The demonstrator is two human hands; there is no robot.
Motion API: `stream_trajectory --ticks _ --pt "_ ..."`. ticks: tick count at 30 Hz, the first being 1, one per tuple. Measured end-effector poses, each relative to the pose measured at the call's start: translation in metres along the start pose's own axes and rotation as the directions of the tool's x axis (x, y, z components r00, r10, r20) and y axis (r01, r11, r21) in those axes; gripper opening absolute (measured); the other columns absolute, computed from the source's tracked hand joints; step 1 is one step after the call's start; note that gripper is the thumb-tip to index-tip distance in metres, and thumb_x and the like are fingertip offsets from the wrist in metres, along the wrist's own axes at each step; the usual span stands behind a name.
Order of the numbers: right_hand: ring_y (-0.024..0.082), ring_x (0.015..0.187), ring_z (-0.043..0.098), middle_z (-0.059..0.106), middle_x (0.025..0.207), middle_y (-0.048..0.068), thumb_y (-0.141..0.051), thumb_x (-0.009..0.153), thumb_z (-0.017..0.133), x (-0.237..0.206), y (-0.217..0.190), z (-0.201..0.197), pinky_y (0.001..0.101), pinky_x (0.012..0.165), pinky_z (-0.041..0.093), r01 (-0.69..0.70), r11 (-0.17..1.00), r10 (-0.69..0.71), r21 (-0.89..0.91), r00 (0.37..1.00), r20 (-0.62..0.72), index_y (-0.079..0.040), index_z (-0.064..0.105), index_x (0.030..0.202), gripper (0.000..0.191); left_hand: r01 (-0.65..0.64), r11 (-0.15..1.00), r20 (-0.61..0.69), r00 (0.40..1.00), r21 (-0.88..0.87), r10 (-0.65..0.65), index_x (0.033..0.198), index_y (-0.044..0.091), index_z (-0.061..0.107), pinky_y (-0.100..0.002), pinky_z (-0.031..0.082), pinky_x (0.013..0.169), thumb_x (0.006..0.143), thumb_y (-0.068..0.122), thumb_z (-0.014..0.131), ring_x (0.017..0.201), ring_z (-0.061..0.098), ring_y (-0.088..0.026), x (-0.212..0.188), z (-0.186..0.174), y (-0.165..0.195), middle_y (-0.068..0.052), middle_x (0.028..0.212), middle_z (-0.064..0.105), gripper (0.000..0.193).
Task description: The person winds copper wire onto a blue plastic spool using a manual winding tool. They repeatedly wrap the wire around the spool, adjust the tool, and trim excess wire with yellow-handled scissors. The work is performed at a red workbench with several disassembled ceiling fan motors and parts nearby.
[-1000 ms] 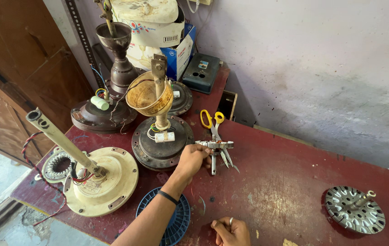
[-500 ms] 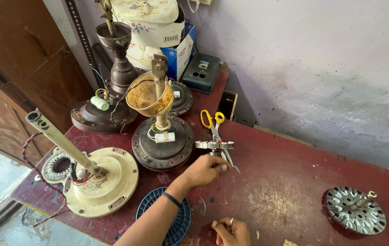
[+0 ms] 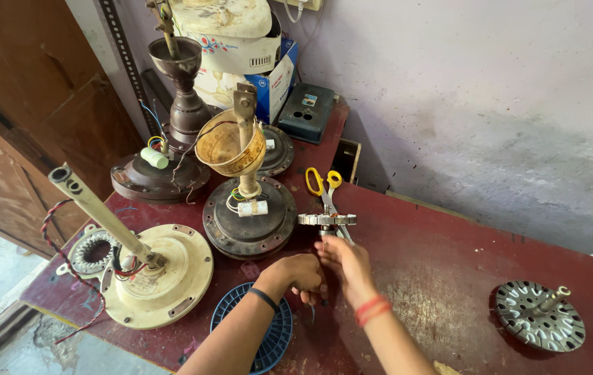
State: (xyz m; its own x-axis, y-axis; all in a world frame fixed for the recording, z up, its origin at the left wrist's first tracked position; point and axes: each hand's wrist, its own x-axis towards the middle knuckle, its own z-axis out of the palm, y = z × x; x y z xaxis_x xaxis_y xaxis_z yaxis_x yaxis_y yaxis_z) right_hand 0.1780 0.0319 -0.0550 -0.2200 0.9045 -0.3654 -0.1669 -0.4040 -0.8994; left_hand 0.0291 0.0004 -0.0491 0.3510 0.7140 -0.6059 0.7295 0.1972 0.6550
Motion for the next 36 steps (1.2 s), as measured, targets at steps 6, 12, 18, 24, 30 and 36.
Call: stream_trajectory --ticks 6,12,18,24,30,36 --pt "0.019 0.071 0.062 0.062 0.076 0.005 -0.012 0.087 0.071 0.030 0.010 0.003 0.0339 0.072 0.052 -0.117 0.981 0.106 0.156 0.992 0.073 0.002 0.072 0.093 0.015 0.026 0.999 0.056 0.998 -0.045 -0.023 0.097 0.009 0.078 -0.029 0.055 0.061 0.093 0.022 0.066 0.076 0.075 -0.013 0.002 -0.002 -0.003 -0.003 0.091 0.080 0.018" --pt "0.020 0.065 0.060 0.063 0.077 0.010 -0.009 0.088 0.065 -0.023 0.054 -0.043 0.0405 0.069 0.058 -0.101 0.995 0.102 0.019 0.991 -0.088 0.002 0.065 0.081 0.013 0.074 0.997 -0.010 0.997 -0.020 -0.074 0.093 0.001 0.079 -0.033 0.052 0.062 0.080 0.024 0.087 0.077 0.069 -0.018 -0.002 -0.007 -0.003 -0.010 0.089 0.077 0.028" --pt "0.024 0.054 0.065 0.072 0.073 0.022 -0.001 0.087 0.067 -0.090 0.093 -0.088 0.0389 0.052 0.061 -0.152 0.957 0.130 -0.249 0.986 -0.103 0.014 0.075 0.086 0.017 0.009 0.999 -0.112 0.994 -0.031 -0.012 0.100 0.006 0.078 -0.033 0.056 0.068 0.078 0.015 0.081 0.076 0.072 -0.016 -0.005 -0.007 -0.005 -0.007 0.084 0.077 0.024" --pt "0.017 0.054 0.071 0.076 0.080 0.003 -0.005 0.085 0.070 -0.115 0.069 -0.086 0.0340 0.053 0.056 0.008 0.648 -0.262 -0.761 0.941 -0.213 -0.010 0.073 0.112 0.028 -0.038 0.995 -0.116 0.993 -0.088 0.028 0.096 -0.002 0.081 -0.033 0.057 0.070 0.083 0.008 0.066 0.076 0.073 -0.017 -0.008 -0.003 -0.003 -0.009 0.085 0.078 0.022" --pt "0.020 0.084 0.072 0.074 0.079 0.006 -0.011 0.070 0.080 -0.141 0.079 -0.026 0.0363 0.073 0.060 0.847 0.062 -0.738 -0.529 0.395 0.546 -0.009 0.077 0.081 0.012 -0.055 0.994 -0.219 0.975 -0.099 0.032 0.103 0.003 0.078 -0.032 0.059 0.072 0.085 0.005 0.057 0.076 0.074 -0.015 -0.009 -0.005 0.000 -0.008 0.087 0.078 0.028" --pt "0.024 0.093 0.072 0.075 0.091 0.009 -0.017 0.092 0.076 -0.124 0.105 -0.008 0.0369 0.085 0.060 0.982 0.073 -0.496 -0.177 0.190 0.847 -0.006 0.077 0.093 0.011 -0.130 0.990 -0.390 0.916 -0.057 0.098 0.100 0.002 0.079 -0.037 0.059 0.078 0.079 0.009 0.063 0.086 0.076 -0.025 -0.015 -0.004 0.004 -0.015 0.092 0.079 0.027"
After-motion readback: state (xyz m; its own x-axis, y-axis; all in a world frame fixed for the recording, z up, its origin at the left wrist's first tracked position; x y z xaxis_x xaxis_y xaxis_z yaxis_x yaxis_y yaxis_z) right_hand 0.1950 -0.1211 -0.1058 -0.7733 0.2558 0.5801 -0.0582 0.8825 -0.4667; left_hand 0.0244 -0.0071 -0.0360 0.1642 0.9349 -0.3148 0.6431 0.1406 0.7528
